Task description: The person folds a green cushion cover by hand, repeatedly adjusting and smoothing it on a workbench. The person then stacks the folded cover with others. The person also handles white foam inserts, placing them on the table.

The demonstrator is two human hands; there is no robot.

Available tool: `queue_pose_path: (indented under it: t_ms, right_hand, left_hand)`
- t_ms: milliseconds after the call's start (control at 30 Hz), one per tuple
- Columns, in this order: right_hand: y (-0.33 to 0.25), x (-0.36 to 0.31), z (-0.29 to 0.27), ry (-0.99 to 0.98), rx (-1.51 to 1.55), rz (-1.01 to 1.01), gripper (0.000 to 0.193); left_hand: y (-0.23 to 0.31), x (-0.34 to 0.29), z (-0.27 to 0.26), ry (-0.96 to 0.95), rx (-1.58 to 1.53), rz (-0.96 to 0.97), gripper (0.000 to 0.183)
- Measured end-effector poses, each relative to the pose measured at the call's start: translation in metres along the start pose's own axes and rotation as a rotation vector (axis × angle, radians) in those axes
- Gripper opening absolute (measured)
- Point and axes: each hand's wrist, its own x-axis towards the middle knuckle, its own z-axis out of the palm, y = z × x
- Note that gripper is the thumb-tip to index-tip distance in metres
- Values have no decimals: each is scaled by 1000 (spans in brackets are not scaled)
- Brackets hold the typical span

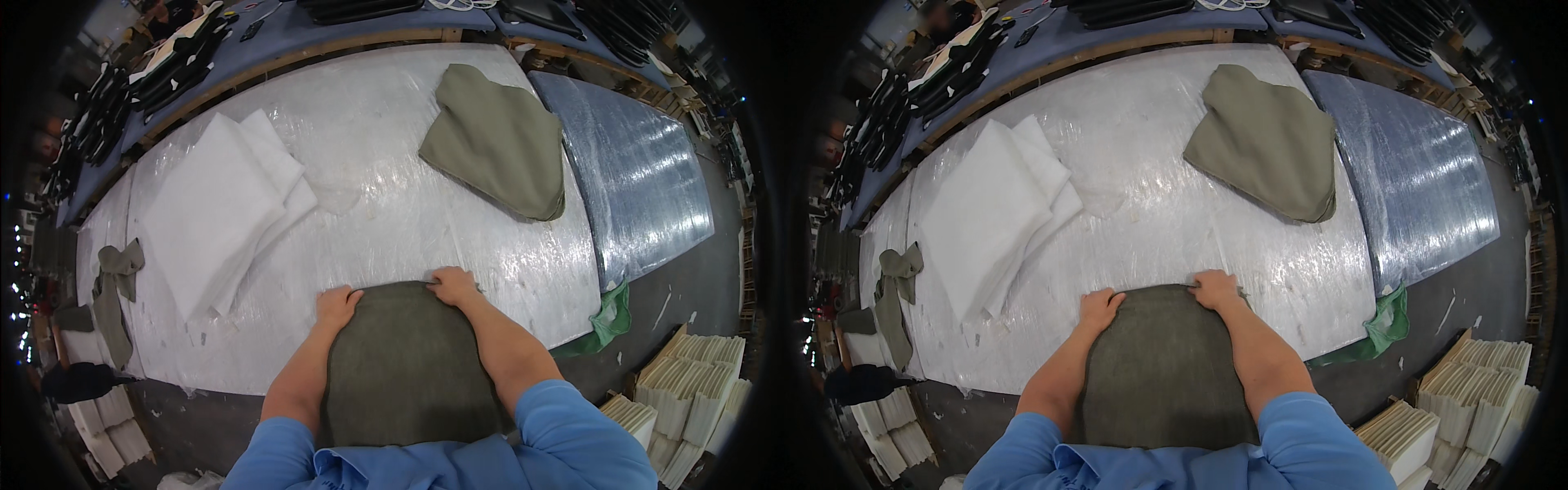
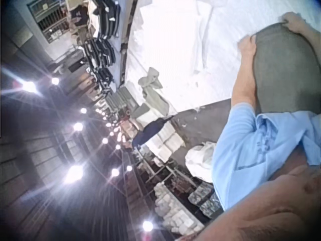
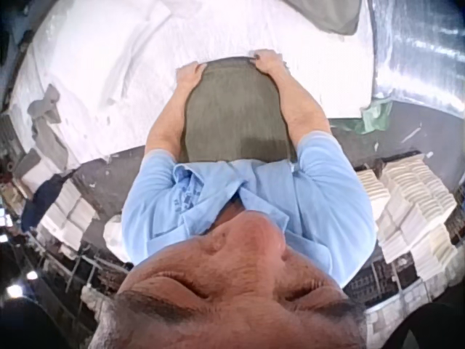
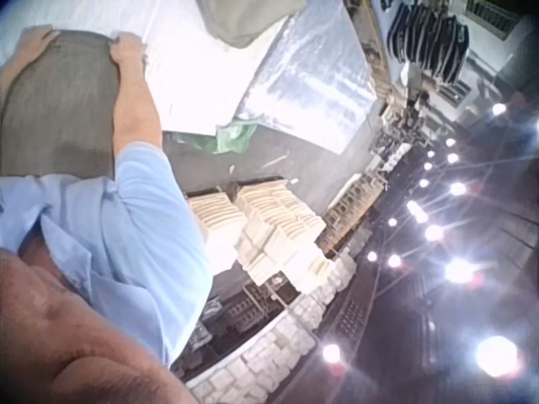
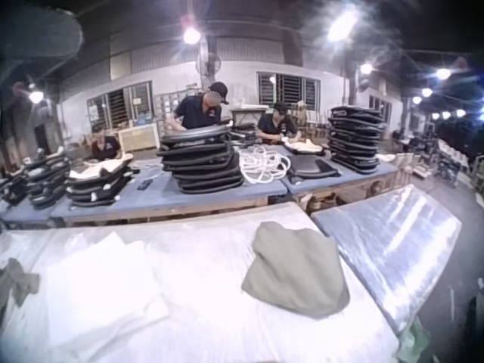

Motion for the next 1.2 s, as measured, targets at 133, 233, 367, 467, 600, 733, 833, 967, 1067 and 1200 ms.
queue_pose_path:
  t_ms: [133,233,367,467,600,733,833,967,1067,1200]
  right_hand:
    - [18,3,29,259,165,-15,20]
    - [24,14,41,370,188,-87,18]
    - [24,21,48,475,194,-112,16]
    - [21,20,48,429,172,-65,15]
    - [11,8,26,423,32,-97,15]
    - [42,-61,-22,509,328,-189,28]
    - [90,-161,-59,164,901,-173,38]
    - [93,-285,-59,264,1185,-180,59]
    - [39,-307,-27,550,1401,-304,67]
    - [15,-268,-43,794,1325,-419,65]
  left_hand:
    - [-12,-3,13,98,-25,-11,41]
    - [-13,5,27,202,12,-3,40]
    - [-14,8,33,313,-56,-3,38]
    - [-10,8,27,272,-76,-47,35]
    - [-3,-1,-6,379,38,78,27]
    - [-17,-84,-65,303,-84,254,28]
    - [-29,-186,-116,-227,-643,-85,40]
    - [5,-301,-126,159,-1147,-115,44]
    - [38,-292,-104,470,-1178,-134,46]
    - [76,-255,-124,746,-1174,-38,51]
